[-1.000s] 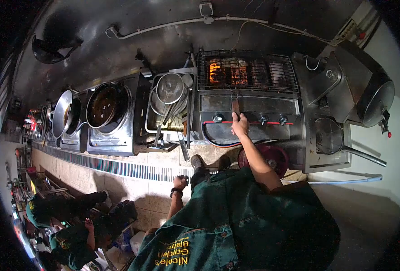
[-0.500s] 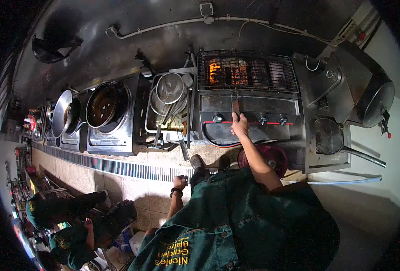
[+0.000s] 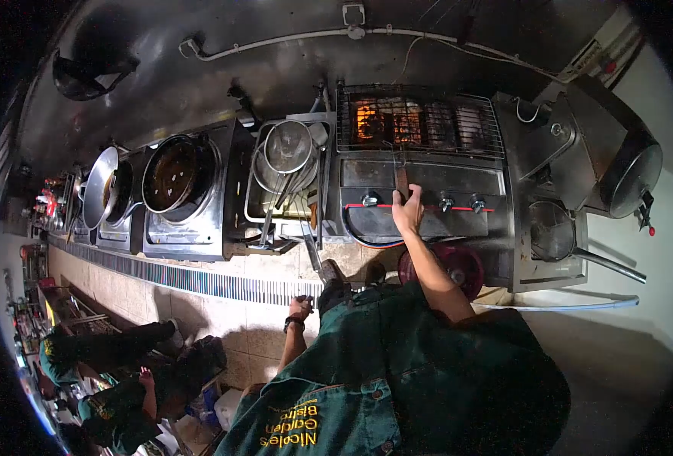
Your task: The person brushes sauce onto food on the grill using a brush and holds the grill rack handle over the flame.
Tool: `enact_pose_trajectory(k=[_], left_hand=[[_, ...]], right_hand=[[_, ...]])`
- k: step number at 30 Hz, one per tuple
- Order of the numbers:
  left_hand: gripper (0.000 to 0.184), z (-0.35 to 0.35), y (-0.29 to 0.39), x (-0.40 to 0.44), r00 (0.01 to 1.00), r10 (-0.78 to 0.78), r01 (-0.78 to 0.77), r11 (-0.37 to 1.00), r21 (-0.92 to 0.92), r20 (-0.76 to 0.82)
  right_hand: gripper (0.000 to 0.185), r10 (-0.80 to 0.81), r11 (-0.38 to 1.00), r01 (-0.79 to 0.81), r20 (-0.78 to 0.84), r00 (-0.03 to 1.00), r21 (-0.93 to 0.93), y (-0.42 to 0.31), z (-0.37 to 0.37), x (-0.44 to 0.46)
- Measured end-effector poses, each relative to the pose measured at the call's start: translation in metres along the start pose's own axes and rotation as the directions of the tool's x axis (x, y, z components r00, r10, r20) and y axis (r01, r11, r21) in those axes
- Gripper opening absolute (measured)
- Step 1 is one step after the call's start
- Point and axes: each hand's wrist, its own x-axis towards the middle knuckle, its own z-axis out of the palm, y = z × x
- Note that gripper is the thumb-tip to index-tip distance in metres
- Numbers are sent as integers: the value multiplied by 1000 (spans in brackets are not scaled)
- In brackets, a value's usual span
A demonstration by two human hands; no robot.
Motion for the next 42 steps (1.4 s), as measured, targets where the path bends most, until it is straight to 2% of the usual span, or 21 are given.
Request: enact_pose_trajectory(k=[1, 5, 6, 8, 11, 16, 19, 20, 23, 25, 27, 28, 29, 31, 32, 34, 35, 37, 40, 41, 42], left_hand=[[25, -4, -5, 6, 999, 21, -21, 1000, 23, 37], [31, -19, -20, 27, 992, 72, -82, 991, 101, 100], [29, -24, -18, 28, 988, 80, -85, 996, 34, 135], [29, -34, -13, 33, 990, 62, -72, 994, 76, 128], [24, -50, 5, 30, 994, 38, -45, 997, 69, 98], [22, -81, 11, 50, 993, 18, -36, 988, 151, 118], [18, -97, 4, 73, 991, -6, -14, 989, 150, 134], [18, -103, 1, 79, 988, 49, -95, 941, 325, 148], [21, -117, -13, 98, 977, 87, -129, 968, 214, 195], [23, -124, -12, 109, 971, 77, -137, 956, 259, 228], [26, -131, -22, 123, 951, 189, -293, 807, 513, 246], [27, -134, -38, 139, 963, 94, -177, 928, 327, 253], [27, -137, -31, 137, 961, 94, -180, 926, 332, 261], [27, -144, -16, 133, 854, 381, -518, 678, 522, 353], [26, -146, -9, 132, 906, 256, -413, 705, 577, 336], [26, -150, -15, 149, 830, 329, -558, 533, 636, 451], [25, -146, -17, 154, 952, 91, -257, 762, 595, 294], [25, -145, -10, 150, 980, -2, -95, 875, 475, 199], [26, -151, 25, 129, 952, -38, -71, 938, 340, 304], [25, -155, -9, 160, 752, 418, -651, 589, 478, 510], [27, -151, 8, 147, 866, 232, -459, 719, 521, 443]], right_hand=[[41, 81, 996, -84, 71, 994, 40, -11, -6, -1], [49, 66, 995, -61, 63, 996, -80, -23, -4, -5], [51, 47, 994, -41, 63, 997, -99, -23, -2, -5], [53, -33, 988, 34, 10, 999, -152, -19, 5, -5], [53, 34, 973, -29, 18, 999, -229, -28, 7, -7], [53, -123, 966, 99, -88, 988, -238, -27, 18, -7], [52, -31, 949, 9, -67, 997, -315, -33, 19, -9], [52, -24, 945, -1, -73, 997, -328, -34, 20, -10], [53, -80, 940, 40, -104, 991, -339, -35, 21, -10], [53, -50, 949, 26, -69, 996, -314, -42, 19, -10], [53, -62, 949, 39, -63, 996, -312, -40, 19, -8], [53, -83, 950, 64, -50, 995, -305, -38, 19, -8], [53, -77, 950, 56, -56, 995, -308, -36, 21, -8], [51, -81, 965, 67, -47, 996, -255, -33, 22, -7], [51, -79, 965, 62, -58, 995, -254, -32, 22, -7], [50, -118, 956, 94, -72, 990, -279, -31, 23, -8], [50, -111, 957, 84, -83, 990, -278, -32, 22, -9], [50, -63, 964, 47, -55, 996, -261, -31, 21, -9], [49, -100, 942, 60, -105, 990, -331, -22, 26, -9], [49, -76, 944, 44, -87, 993, -327, -18, 25, -9], [51, 83, 933, -91, -38, 996, -347, -38, 15, -12]])
